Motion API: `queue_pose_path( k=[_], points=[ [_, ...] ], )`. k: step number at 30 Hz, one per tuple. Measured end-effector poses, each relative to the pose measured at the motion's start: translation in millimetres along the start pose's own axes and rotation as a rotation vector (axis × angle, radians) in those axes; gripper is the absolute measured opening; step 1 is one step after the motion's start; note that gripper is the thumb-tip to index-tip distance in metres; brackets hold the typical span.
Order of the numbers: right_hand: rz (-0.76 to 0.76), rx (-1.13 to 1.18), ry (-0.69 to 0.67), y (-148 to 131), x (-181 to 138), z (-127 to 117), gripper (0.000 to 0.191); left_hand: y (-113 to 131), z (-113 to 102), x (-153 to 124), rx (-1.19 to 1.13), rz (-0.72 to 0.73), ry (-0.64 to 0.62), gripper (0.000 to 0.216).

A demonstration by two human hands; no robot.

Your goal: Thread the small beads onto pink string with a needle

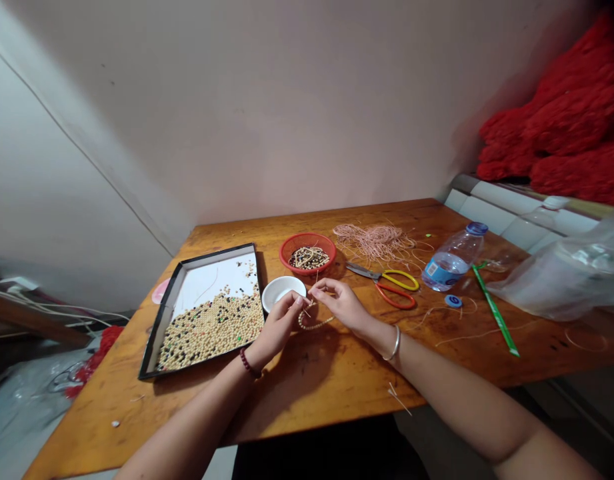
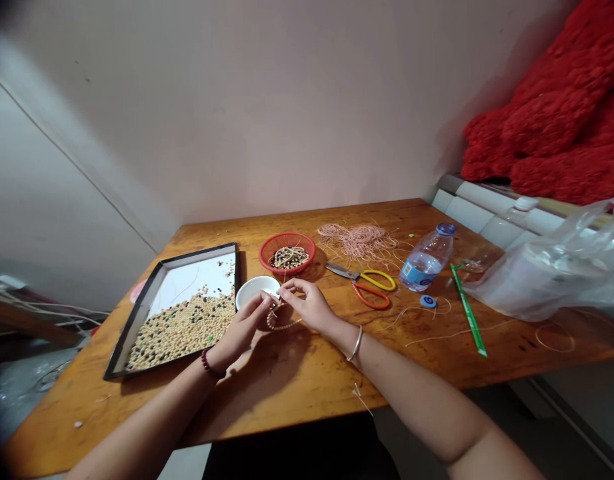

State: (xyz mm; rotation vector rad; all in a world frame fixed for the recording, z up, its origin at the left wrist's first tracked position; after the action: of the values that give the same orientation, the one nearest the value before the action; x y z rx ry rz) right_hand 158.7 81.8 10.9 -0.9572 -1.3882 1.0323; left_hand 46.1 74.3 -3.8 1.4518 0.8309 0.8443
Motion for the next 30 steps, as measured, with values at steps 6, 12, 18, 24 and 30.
queue_pose_path(
  k=[6,12,18,24,30],
  points=[
    [-0.009,-0.025,0.021,2.1,0.8,-3.3,0.024,-3.9,0.8,-0.4,-0.021,-0.029,-0.002,0.031],
    [-0.001,-0.033,0.039,3.1,1.4,-4.8,0.023,-4.4,-0.9,-1.2,-0.03,-0.056,0.024,0.032],
    [0.004,-0.042,0.044,4.6,0.9,-6.2,0.023,-6.3,-0.5,-2.8,-0.06,-0.106,0.048,0.032],
    [0.009,-0.025,0.014,5.3,-1.3,-2.2,0.022,-7.7,-1.3,-1.5,-0.05,-0.1,0.051,0.033],
    [0.0,-0.046,0.016,5.5,-1.7,-2.1,0.023,-6.6,-0.8,-1.8,-0.047,-0.095,0.043,0.035]
  ],
)
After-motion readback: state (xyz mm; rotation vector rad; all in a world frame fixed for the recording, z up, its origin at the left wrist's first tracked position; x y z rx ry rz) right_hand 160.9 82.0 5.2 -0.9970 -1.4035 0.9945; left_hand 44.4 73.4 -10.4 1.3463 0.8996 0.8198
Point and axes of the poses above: each hand's wrist, its own x-axis towards the middle knuckle, its own z-axis out of the palm, y = z × x, the point moved 10 cm from there along x, towards the middle knuckle
